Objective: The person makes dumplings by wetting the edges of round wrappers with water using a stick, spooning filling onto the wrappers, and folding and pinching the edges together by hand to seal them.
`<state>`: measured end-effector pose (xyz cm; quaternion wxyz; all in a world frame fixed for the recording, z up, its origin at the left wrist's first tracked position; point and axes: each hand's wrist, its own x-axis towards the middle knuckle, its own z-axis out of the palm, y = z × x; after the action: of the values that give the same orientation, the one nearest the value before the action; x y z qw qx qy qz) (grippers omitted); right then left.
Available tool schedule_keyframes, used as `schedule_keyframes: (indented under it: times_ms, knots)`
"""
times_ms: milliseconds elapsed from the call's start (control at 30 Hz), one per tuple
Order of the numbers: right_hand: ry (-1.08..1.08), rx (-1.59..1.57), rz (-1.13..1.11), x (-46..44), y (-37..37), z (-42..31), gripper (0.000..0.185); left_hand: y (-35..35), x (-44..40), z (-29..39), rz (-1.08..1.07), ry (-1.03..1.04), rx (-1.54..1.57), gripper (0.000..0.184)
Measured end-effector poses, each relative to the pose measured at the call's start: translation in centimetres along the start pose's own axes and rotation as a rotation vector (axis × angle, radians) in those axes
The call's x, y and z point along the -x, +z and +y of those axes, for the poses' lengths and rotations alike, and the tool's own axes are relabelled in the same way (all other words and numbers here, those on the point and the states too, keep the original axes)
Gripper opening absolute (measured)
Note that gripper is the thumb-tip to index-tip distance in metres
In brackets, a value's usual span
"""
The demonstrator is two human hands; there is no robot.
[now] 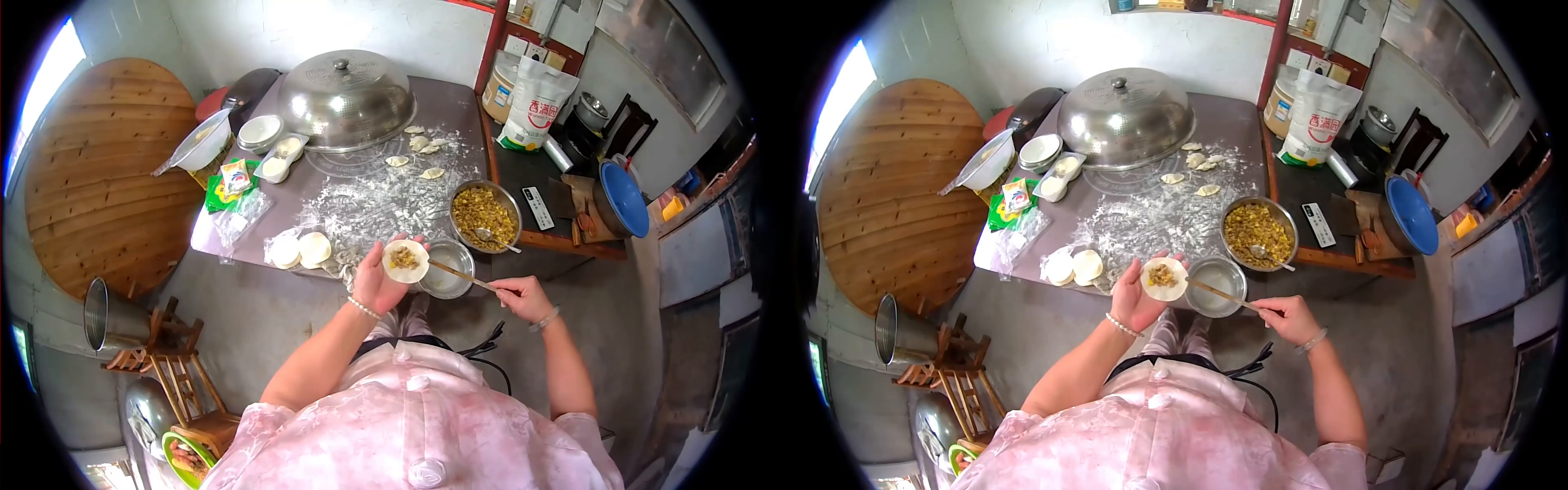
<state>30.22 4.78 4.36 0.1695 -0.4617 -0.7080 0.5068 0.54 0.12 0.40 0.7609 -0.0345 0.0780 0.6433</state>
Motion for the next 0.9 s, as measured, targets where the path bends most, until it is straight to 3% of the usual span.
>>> schedule_keyframes:
  times_ms: [900]
  knots:
    - [-0.405,0.304,-0.012,-1.0,2.6,-1.5,0.024,0.4,0.1,-0.5,0.036,-0.035,-0.028,0.049]
